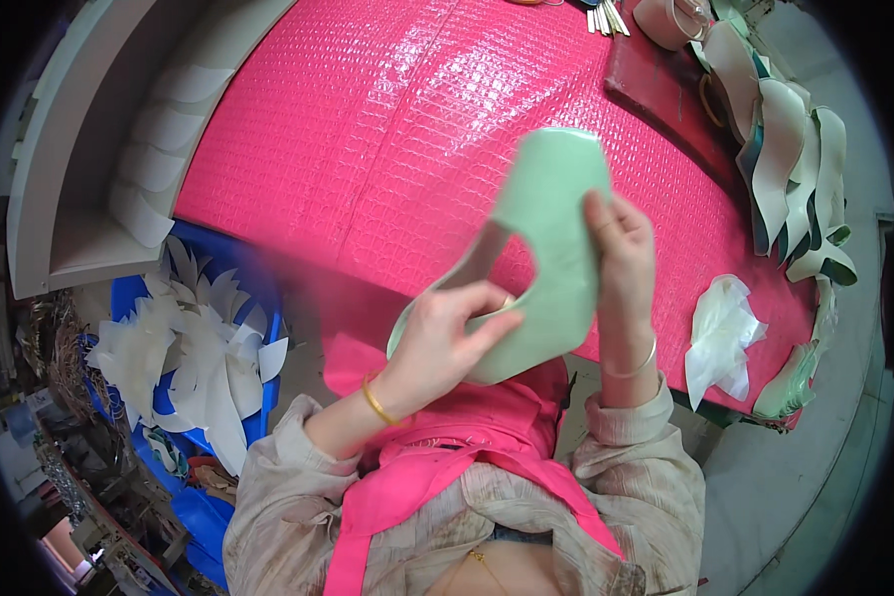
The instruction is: The person assembles shoe components by hand on a pink work surface. They insert a white insole into a light green shoe upper, press it into place, and then attach a white heel counter to the back of the shoe. The process is repeated for multiple shoes, with the person handling the parts one at a time.
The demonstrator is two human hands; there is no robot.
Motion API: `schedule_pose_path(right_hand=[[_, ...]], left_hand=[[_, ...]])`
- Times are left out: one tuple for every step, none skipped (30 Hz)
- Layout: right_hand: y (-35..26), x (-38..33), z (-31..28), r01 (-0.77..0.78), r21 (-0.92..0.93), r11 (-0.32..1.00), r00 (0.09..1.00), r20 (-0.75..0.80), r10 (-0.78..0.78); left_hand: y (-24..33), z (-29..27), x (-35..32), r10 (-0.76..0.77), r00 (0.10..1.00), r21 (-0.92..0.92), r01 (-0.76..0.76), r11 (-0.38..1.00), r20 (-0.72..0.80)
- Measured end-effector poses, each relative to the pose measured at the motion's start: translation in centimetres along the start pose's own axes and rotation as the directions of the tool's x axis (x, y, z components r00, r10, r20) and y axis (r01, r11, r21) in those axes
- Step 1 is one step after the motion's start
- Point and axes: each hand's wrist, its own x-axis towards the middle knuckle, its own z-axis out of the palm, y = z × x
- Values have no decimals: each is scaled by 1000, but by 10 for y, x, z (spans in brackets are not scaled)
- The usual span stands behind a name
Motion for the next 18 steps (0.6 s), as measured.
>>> schedule_pose_path(right_hand=[[1, 8, -8, 4, 74, 997, 1000, -26, -2], [1, 14, -14, 3, 103, 995, 1000, 2, -3], [-3, 20, -24, -38, 77, 996, 996, 86, 31], [-9, 26, -30, -76, 46, 996, 983, 169, 67], [-14, 25, -29, -106, 41, 994, 974, 207, 95], [-20, 26, -23, -134, 29, 991, 959, 256, 122], [-26, 27, -18, -154, 11, 988, 942, 305, 143], [-33, 32, -12, -159, -27, 987, 919, 360, 158], [-38, 37, -8, -158, -72, 985, 898, 405, 174], [-41, 45, -6, -158, -114, 981, 873, 448, 192], [-40, 69, -22, -61, -270, 961, 788, 577, 213], [-39, 69, -20, 303, -549, 779, 877, 480, -3], [-38, 69, -19, 518, -762, 390, 855, 450, -256], [-34, 69, -15, 524, -847, -89, 729, 500, -467], [-46, 53, -8, 530, -839, -126, 706, 518, -483], [-44, 32, -2, 516, -794, 322, 841, 397, -368], [-46, 6, 4, 352, -626, 696, 930, 317, -185], [-48, -11, 17, 199, -637, 745, 932, 359, 58]], left_hand=[[2, -5, -10, -171, 982, 82, 165, 983, 82], [2, -8, -18, -31, 999, 109, 29, 994, 20], [2, -8, -26, 109, 993, 140, -103, 985, -38], [1, -12, -30, 249, 964, 177, -230, 957, -91], [5, -28, -20, 386, 921, 304, -353, 885, -54], [7, -35, -9, 469, 855, 400, -360, 843, -219], [10, -43, 10, 522, 795, 470, -349, 810, -308], [7, -48, 26, 412, 886, 83, -404, 911, -213], [0, -51, 45, 292, 950, -319, -313, 895, -112], [-4, -58, 54, 239, 945, -650, -39, 759, 222], [-11, -61, 56, 152, 949, -588, 43, 807, 278], [-20, -65, 58, 55, 943, -518, 131, 845, 328], [-24, -68, 59, -45, 928, -441, 218, 871, 370], [-19, -56, 53, -1, 986, -477, 81, 875, 166], [-17, -50, 53, -8, 995, -512, 61, 857, 104], [-17, -46, 53, -19, 999, -545, 38, 837, 40], [-17, -38, 55, -10, 1000, -599, 10, 801, 2], [-20, -32, 56, -10, 999, -646, -26, 763, -51]])
